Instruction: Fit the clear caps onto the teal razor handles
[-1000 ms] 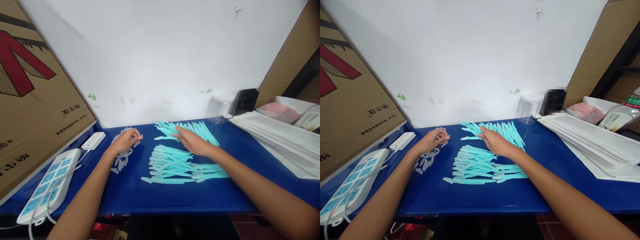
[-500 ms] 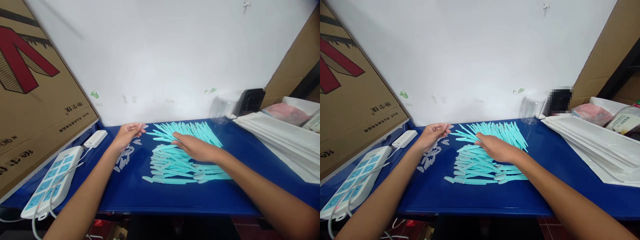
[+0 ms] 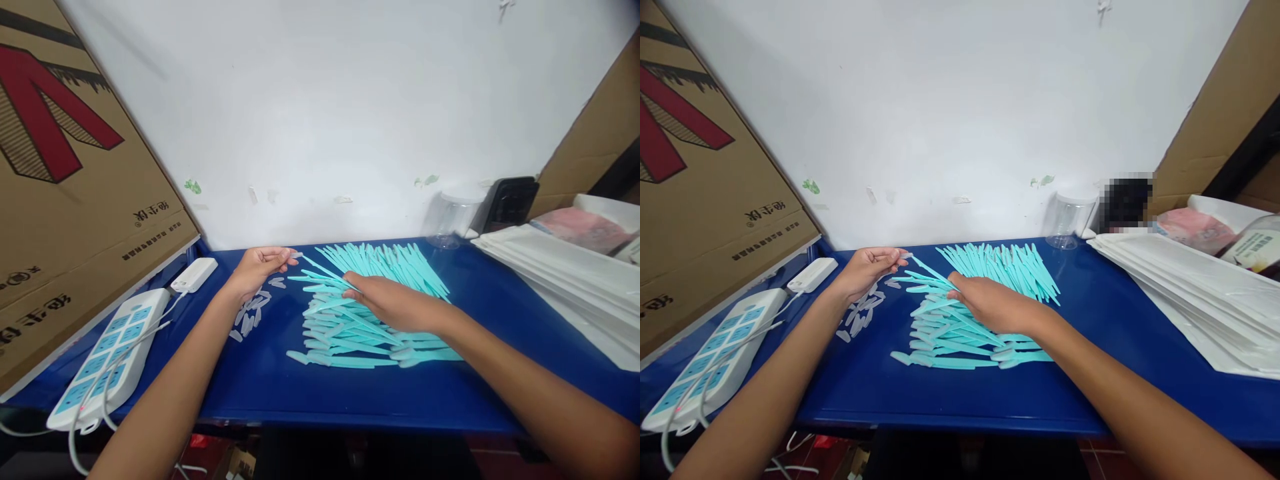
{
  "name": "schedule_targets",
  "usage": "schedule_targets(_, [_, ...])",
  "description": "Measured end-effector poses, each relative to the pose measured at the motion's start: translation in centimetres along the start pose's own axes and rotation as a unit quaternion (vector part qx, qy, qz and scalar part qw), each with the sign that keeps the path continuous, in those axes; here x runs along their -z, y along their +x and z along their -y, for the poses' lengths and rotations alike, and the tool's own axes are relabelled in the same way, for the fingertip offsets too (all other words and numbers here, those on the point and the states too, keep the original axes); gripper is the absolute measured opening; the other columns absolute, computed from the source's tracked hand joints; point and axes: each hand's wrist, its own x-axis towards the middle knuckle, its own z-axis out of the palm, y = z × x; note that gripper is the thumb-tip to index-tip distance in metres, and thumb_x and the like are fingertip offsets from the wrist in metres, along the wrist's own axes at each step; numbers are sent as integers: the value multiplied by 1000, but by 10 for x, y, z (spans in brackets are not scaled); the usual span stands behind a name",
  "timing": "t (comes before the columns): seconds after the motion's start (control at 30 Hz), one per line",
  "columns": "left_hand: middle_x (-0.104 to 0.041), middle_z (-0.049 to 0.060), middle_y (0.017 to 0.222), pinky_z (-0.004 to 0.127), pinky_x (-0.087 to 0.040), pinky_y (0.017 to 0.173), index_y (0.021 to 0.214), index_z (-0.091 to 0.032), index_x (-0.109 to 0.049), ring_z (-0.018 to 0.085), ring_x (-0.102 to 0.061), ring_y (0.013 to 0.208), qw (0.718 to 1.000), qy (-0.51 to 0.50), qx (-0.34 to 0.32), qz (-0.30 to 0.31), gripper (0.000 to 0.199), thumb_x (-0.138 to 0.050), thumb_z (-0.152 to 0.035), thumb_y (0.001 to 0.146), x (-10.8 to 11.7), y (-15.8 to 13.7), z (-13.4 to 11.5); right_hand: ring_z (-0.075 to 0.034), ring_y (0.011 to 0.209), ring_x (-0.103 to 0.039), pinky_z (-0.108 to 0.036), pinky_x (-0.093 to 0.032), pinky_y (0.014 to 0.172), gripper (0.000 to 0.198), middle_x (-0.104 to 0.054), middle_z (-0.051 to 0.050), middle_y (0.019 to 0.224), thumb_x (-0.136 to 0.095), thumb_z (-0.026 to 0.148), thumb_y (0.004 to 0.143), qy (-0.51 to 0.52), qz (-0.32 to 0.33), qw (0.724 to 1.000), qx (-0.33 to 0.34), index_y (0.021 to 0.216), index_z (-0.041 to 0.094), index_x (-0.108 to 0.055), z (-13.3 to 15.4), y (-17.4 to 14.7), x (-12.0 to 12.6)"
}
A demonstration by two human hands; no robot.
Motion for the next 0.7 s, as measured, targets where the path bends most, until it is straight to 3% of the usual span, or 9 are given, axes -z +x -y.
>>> schedule_targets(0.2, [-79,11,90,26,-50,72,101,-15,-82,13,-61,72,1000,12,0,-10,40,-84,-48,78,3,2,4,-41,125,-62,-39,-51,80,35,-62,-21,142,-29,41,107,15,15,1000,-21,135,24,-43,4,1,-1])
schedule_targets(0.43, [-77,10,91,24,-50,73,102,-15,-82,11,-60,73,1000,-1,26,-7,37,-84,-44,79,-1,-1,-3,-40,139,-52,-40,-51,85,38,-62,-20,143,-25,40,108,22,15,999,-19,139,24,-41,2,0,-3])
schedule_targets(0.7, [-76,10,93,22,-51,70,100,-13,-82,10,-59,72,997,-58,53,-12,36,-86,-41,78,-1,-1,-6,-40,121,-65,-38,-52,81,38,-70,-19,128,-34,44,106,14,8,999,-34,133,23,-49,3,0,-4])
